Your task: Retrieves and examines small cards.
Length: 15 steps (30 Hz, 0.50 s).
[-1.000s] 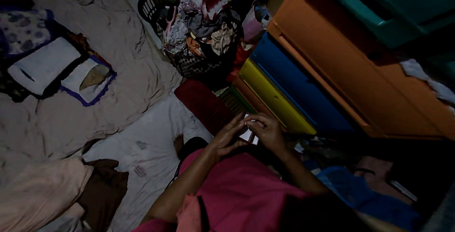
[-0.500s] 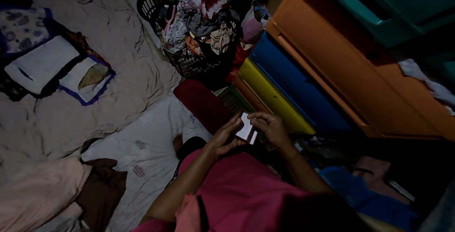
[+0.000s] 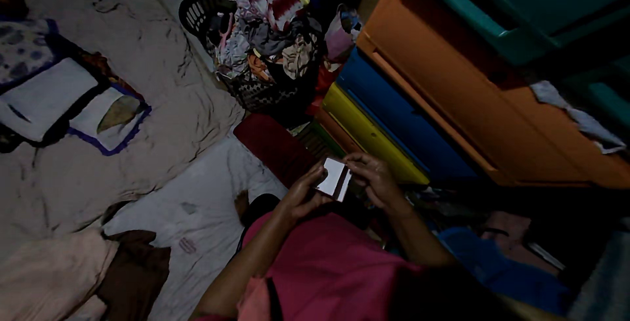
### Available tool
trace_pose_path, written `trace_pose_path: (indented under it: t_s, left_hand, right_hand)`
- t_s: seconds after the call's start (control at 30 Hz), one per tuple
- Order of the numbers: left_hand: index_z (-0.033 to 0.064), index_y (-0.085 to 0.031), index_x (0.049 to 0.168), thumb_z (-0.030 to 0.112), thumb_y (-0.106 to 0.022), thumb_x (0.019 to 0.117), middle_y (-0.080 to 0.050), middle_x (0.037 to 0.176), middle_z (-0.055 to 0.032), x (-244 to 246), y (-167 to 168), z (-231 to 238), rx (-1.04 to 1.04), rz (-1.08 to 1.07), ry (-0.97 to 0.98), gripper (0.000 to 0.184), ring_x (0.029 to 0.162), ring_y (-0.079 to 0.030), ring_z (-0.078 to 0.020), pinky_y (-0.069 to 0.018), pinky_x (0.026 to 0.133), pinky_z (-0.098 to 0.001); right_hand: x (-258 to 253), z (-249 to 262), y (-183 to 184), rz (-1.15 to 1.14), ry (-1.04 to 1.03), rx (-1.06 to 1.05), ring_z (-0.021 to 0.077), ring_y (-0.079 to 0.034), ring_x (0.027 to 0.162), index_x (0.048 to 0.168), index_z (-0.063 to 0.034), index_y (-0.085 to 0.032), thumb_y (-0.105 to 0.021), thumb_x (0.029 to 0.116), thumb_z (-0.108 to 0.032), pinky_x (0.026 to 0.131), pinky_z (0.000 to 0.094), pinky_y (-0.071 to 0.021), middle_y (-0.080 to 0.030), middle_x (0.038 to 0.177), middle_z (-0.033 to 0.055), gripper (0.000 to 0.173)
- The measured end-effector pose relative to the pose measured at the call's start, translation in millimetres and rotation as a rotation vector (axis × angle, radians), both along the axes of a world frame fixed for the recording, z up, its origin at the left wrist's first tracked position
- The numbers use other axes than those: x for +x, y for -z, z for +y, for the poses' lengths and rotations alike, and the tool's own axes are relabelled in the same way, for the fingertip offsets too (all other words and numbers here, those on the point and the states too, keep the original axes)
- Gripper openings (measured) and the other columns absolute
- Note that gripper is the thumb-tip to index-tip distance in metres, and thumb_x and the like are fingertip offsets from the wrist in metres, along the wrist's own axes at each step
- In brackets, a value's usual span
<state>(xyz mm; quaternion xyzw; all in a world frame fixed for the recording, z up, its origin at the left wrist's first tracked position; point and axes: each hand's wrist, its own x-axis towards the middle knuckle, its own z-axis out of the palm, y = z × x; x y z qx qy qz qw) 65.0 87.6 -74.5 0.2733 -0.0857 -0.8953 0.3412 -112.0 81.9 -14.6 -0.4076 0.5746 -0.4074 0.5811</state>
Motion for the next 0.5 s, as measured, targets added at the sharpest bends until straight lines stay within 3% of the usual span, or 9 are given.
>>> trace_pose_path:
  t_s: [0.1, 0.2, 0.5]
  left_hand:
    - [0.0154, -0.041, 0.145, 0.025, -0.031, 0.1117, -0.069, 0.112, -0.0068, 1, 4, 0, -0.008, -0.001, -0.007, 0.036, 0.098, -0.071, -0.0199, -0.0620, 0.082, -0.0369]
    - [0.0165, -0.041, 0.145, 0.024, -0.032, 0.1116, -0.069, 0.113, -0.0080, 1, 4, -2, 0.021, -0.007, -0.003, 0.036, 0.099, -0.071, -0.0213, -0.0621, 0.081, -0.0377]
    - [0.0156, -0.042, 0.144, 0.027, -0.033, 0.1117, -0.068, 0.112, -0.0099, 2, 6, -4, 0.043, 0.005, -0.012, 0.035, 0.098, -0.071, -0.0234, -0.0621, 0.081, -0.0395]
  right_hand:
    - [-2, -1, -3, -0.160, -0.019, 0.077, -0.0023, -0.043, 0.052, 0.093, -0.0071, -0.061, -0.041, 0.0986, -0.003, 0.050, 0.0133, -0.0371, -0.050, 0.065, -0.0096, 0.022]
    - [-4, -2, -1, -0.289, -0.059, 0.133, -0.0009, -0.045, 0.050, 0.087, -0.0118, -0.059, -0.035, 0.0955, -0.007, 0.049, 0.0152, -0.0383, -0.052, 0.063, -0.0091, 0.025]
    - [-3, -3, 5, -0.490, -0.140, 0.187, 0.0006, -0.048, 0.054, 0.082, -0.0170, -0.060, -0.038, 0.0849, -0.007, 0.051, 0.0172, -0.0398, -0.057, 0.070, -0.0075, 0.024]
